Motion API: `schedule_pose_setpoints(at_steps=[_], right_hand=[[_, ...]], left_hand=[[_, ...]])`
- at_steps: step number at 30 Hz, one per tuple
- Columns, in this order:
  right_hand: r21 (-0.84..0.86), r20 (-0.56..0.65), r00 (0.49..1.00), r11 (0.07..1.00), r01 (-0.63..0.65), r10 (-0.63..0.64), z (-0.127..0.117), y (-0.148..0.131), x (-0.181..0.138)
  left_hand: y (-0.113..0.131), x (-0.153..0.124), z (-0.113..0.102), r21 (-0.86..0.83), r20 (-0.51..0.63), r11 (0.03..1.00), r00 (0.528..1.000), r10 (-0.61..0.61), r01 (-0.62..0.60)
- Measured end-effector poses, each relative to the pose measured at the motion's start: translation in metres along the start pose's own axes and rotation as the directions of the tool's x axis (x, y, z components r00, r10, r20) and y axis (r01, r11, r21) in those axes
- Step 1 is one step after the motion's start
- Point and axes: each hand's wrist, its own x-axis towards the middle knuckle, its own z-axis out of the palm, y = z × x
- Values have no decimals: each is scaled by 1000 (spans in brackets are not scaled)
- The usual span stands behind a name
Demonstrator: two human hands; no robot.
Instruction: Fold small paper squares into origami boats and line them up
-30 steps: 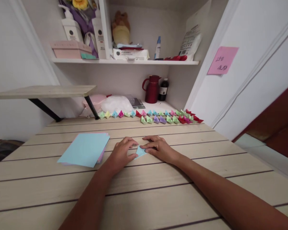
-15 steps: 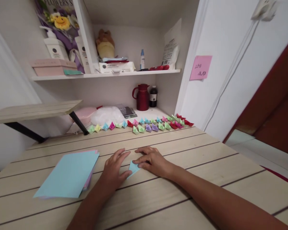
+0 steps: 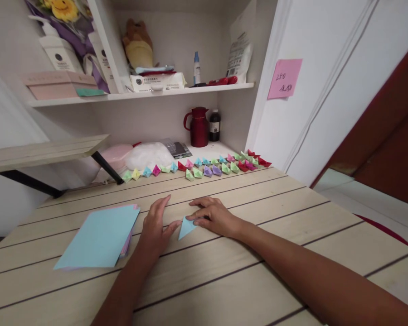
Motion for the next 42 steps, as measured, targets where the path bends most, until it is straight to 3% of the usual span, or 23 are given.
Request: schedule_pose_setpoints(at_steps=[5, 9, 13, 14, 17, 21, 27, 34, 37, 40, 42], right_hand=[[-5, 4, 1000, 1000, -1, 1, -1, 0, -1], [-9, -7, 1000, 1000, 18, -18, 0, 1, 0], [-22, -6, 1000, 1000, 20, -21, 1, 2, 1], [-17, -5, 1000, 1000, 24, -24, 1, 2, 1], [2, -12, 999, 999, 36, -36, 2, 3, 1], [-12, -3, 999, 999, 33, -33, 4, 5, 0], [-22, 12, 999, 999, 39, -39, 3, 3, -1], [-31, 5, 1000, 999, 27, -27, 3, -3, -1], [-29, -6, 1000, 999, 24, -24, 3, -5, 0], [-25, -14, 1000, 999, 21, -22, 3, -6, 0], [-25, -17, 1000, 999, 21, -22, 2, -6, 0]], left_hand=[[8, 3, -1, 46, 55, 999, 998, 1, -3], [31, 1, -8, 151, 101, 975, 983, 151, -166], [47, -20, -11, 244, 384, 887, 879, 282, -392], [48, -28, -11, 255, 446, 881, 857, 258, -398], [46, -47, -16, 318, 504, 909, 860, 78, -269], [53, -54, -23, 340, 568, 926, 821, -63, -164], [65, -51, -26, 364, 516, 923, 852, -91, -122], [62, -67, -38, 463, 517, 882, 834, -192, -84], [55, -72, -41, 491, 457, 865, 875, -160, -98], [54, -61, -39, 523, 279, 847, 959, -60, -99], [58, -47, -33, 528, 191, 838, 981, 39, -136]])
